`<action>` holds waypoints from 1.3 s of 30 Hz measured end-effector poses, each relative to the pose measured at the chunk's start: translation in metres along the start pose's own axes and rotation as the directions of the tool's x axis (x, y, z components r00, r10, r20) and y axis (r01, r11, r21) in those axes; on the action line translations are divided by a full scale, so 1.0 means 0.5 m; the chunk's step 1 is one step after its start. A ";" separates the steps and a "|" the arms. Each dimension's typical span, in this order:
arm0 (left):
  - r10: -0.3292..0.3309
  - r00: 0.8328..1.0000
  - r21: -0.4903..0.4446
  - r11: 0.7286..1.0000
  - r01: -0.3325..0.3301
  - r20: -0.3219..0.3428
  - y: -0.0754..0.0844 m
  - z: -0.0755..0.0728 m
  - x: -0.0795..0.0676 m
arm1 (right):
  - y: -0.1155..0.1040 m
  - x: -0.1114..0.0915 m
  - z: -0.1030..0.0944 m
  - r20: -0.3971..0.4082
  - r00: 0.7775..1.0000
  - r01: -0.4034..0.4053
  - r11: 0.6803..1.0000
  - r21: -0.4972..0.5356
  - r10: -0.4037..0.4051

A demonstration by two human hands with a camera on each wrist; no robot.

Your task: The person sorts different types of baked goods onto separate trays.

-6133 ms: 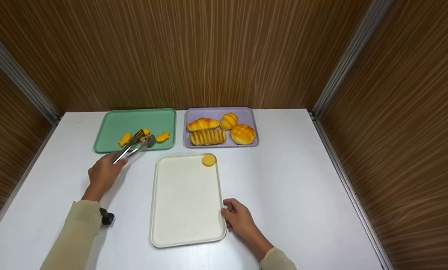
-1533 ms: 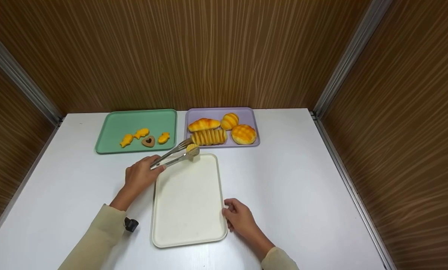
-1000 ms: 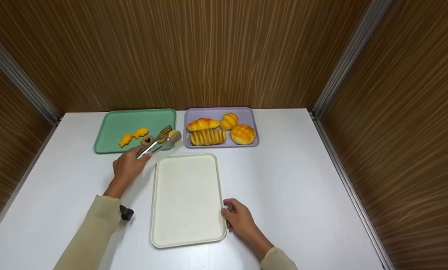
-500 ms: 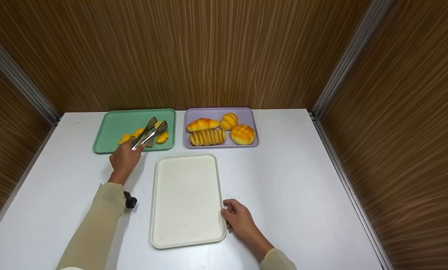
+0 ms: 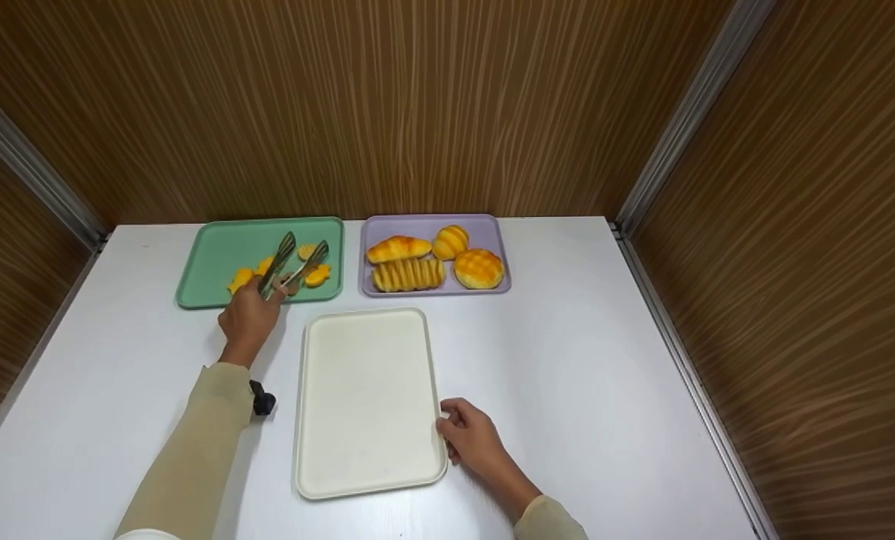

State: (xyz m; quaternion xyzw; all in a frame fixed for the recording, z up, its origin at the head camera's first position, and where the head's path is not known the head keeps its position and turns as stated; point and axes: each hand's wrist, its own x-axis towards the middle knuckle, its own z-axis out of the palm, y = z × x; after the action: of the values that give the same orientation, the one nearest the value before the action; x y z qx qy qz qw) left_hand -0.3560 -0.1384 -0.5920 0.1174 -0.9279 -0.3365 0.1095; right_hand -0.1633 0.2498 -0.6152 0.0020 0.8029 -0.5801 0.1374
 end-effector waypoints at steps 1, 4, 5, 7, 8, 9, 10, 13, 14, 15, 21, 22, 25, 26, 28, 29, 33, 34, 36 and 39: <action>-0.001 1.000 -0.002 1.000 0.001 0.003 0.002 -0.002 -0.002 | 0.000 0.000 -0.001 -0.003 1.000 -0.002 1.000 0.001 0.002; 0.011 1.000 -0.018 1.000 -0.011 -0.011 0.010 -0.010 -0.014 | -0.001 0.001 -0.004 -0.014 1.000 -0.014 1.000 -0.002 0.014; 0.014 1.000 -0.026 1.000 -0.015 -0.016 0.012 -0.013 -0.021 | -0.001 0.002 -0.005 -0.015 1.000 -0.016 1.000 -0.005 0.016; 0.023 0.999 -0.045 0.999 -0.024 -0.028 0.014 -0.021 -0.038 | 0.000 0.003 -0.007 -0.014 1.000 -0.020 1.000 -0.009 0.020; 0.029 0.999 -0.053 0.998 -0.031 -0.037 0.014 -0.026 -0.048 | 0.001 0.003 -0.007 -0.014 1.000 -0.021 1.000 -0.007 0.021; 0.038 0.998 -0.059 0.997 -0.041 -0.046 0.014 -0.031 -0.058 | 0.001 0.003 -0.008 -0.014 1.000 -0.022 1.000 -0.005 0.022; 0.050 0.997 -0.066 0.996 -0.053 -0.055 0.013 -0.037 -0.069 | 0.001 0.003 -0.008 -0.013 1.000 -0.019 1.000 -0.003 0.019; 0.093 0.992 -0.083 0.992 -0.100 -0.091 0.008 -0.055 -0.103 | 0.002 0.003 -0.007 -0.006 1.000 -0.020 1.000 0.005 0.020; 0.104 0.989 -0.090 0.990 -0.113 -0.101 0.005 -0.061 -0.115 | 0.002 0.003 -0.006 -0.004 1.000 -0.021 1.000 0.006 0.021; 0.111 0.988 -0.098 0.988 -0.122 -0.106 0.002 -0.066 -0.127 | 0.002 0.002 -0.005 -0.003 1.000 -0.019 1.000 0.006 0.019; 0.092 0.993 -0.143 0.984 -0.101 -0.072 -0.027 -0.091 -0.198 | 0.002 0.001 -0.003 -0.001 1.000 -0.022 1.000 -0.004 0.022; 0.084 0.994 -0.143 0.985 -0.093 -0.066 -0.034 -0.095 -0.208 | 0.002 0.001 -0.003 0.000 1.000 -0.025 1.000 -0.004 0.025; 0.062 0.997 -0.123 0.990 -0.068 -0.046 -0.055 -0.104 -0.234 | 0.001 0.002 -0.003 0.003 1.000 -0.026 1.000 -0.011 0.026; 0.054 0.998 -0.111 0.992 -0.057 -0.035 -0.061 -0.106 -0.241 | 0.001 0.002 -0.003 0.004 1.000 -0.020 1.000 -0.013 0.020; 0.036 0.999 -0.088 0.995 -0.037 -0.011 -0.073 -0.109 -0.255 | 0.001 0.003 -0.005 0.005 1.000 -0.015 1.000 -0.021 0.015; 0.028 1.000 -0.077 0.997 -0.028 0.000 -0.078 -0.109 -0.260 | 0.001 0.003 -0.005 0.005 1.000 -0.013 1.000 -0.027 0.013; 0.010 1.000 -0.055 0.998 -0.009 0.014 -0.092 -0.113 -0.277 | -0.001 0.004 -0.004 0.006 1.000 0.001 1.000 -0.029 -0.001; 0.008 1.000 -0.055 0.998 -0.007 0.018 -0.094 -0.115 -0.280 | -0.001 0.004 -0.003 0.004 1.000 0.002 1.000 -0.026 -0.002; 0.006 1.000 -0.055 0.998 -0.005 0.021 -0.098 -0.119 -0.284 | -0.003 0.004 -0.002 0.004 1.000 0.006 1.000 -0.023 -0.006; -0.011 0.999 -0.048 0.999 0.013 0.033 -0.106 -0.123 -0.290 | -0.002 0.005 -0.001 0.006 1.000 0.006 1.000 -0.019 -0.006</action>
State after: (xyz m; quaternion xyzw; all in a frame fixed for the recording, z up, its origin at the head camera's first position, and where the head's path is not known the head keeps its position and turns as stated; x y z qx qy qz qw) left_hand -0.1936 -0.1725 -0.5983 0.1148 -0.9205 -0.3612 0.0952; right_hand -0.1660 0.2493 -0.6146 -0.0034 0.8081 -0.5727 0.1380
